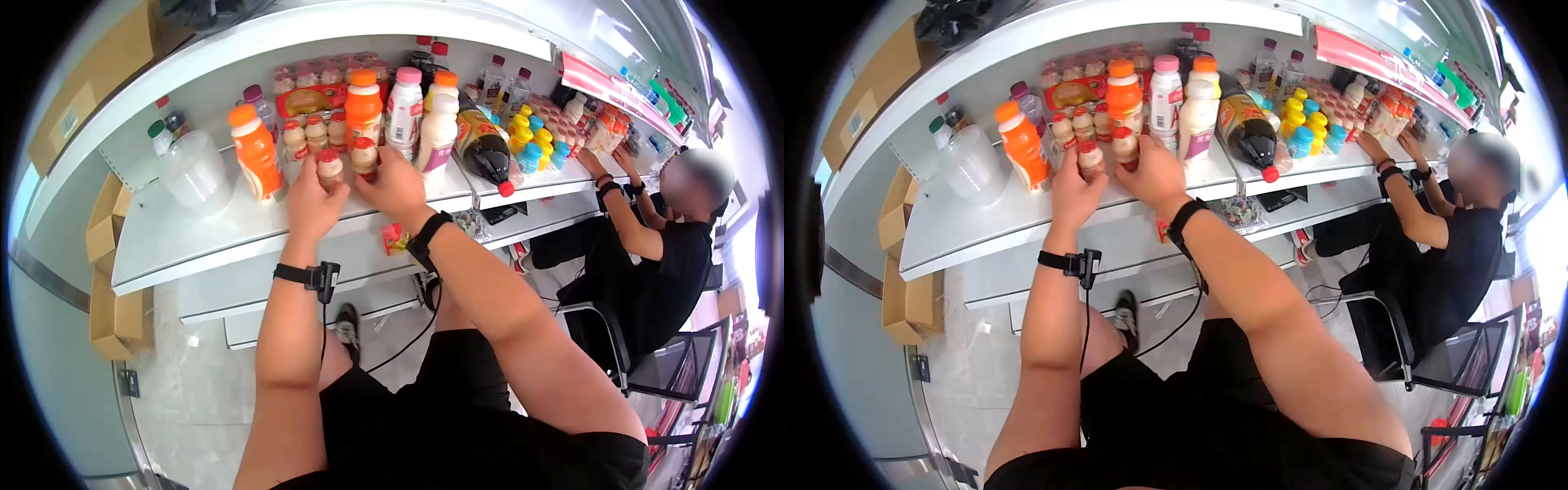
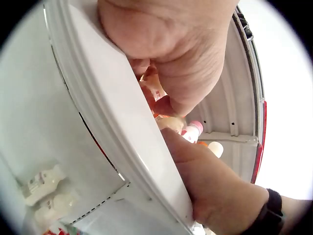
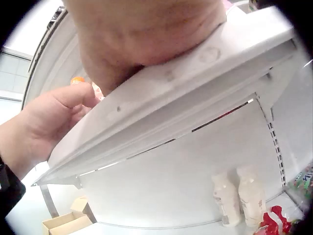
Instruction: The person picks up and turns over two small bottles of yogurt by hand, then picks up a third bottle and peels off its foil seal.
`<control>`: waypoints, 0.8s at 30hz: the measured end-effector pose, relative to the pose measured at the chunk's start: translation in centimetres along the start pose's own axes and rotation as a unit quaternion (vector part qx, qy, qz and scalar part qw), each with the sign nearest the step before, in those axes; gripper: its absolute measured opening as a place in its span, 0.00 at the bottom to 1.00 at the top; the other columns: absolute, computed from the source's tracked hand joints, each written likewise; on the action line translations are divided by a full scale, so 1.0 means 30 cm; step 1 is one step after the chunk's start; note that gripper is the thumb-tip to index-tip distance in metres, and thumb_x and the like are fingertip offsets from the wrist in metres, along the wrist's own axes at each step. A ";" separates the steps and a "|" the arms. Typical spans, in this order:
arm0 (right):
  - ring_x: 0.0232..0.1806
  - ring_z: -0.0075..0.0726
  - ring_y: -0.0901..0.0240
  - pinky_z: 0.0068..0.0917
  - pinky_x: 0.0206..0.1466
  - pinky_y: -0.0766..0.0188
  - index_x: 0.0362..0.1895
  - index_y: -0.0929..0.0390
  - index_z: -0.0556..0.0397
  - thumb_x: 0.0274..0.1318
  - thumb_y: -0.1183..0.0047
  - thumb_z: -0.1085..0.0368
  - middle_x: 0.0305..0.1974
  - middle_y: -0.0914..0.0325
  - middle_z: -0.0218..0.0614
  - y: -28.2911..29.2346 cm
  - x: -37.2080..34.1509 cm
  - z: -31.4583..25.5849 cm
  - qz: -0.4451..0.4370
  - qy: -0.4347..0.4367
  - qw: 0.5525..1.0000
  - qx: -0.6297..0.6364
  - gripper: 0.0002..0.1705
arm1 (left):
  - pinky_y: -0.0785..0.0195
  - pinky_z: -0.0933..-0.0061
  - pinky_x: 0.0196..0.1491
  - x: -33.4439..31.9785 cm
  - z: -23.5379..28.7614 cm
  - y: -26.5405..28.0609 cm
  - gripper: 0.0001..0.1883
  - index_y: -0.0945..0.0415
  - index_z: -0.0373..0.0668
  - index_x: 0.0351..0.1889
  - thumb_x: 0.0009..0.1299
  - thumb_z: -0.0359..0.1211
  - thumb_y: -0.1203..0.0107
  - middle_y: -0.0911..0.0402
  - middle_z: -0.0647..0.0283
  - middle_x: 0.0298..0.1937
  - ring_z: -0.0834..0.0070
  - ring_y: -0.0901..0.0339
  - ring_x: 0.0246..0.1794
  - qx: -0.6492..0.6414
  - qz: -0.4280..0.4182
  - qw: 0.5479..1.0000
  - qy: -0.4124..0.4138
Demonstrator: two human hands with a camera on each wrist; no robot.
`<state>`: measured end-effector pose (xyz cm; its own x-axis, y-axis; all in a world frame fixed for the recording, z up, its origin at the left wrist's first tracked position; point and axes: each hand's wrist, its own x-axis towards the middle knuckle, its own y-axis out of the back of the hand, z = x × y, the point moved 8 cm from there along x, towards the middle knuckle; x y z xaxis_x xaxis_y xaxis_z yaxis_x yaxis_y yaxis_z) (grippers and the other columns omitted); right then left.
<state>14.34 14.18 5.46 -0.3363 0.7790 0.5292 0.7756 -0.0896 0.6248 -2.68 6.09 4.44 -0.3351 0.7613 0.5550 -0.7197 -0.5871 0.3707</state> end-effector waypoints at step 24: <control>0.60 0.25 0.20 0.30 0.66 0.24 0.70 0.28 0.61 0.73 0.41 0.71 0.58 0.16 0.34 -0.029 -0.081 0.102 -0.168 -0.044 0.921 0.348 0.25 | 0.22 0.71 0.52 -0.031 -0.025 -0.016 0.23 0.23 0.40 0.63 0.71 0.30 0.34 0.12 0.63 0.48 0.76 0.15 0.44 -0.104 -0.025 0.994 0.037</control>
<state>16.11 14.26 1.86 -0.5993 0.7399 0.3057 0.8003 0.5620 0.2090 -2.48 5.88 3.17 -0.3342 0.8102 0.4815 -0.8434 -0.4851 0.2308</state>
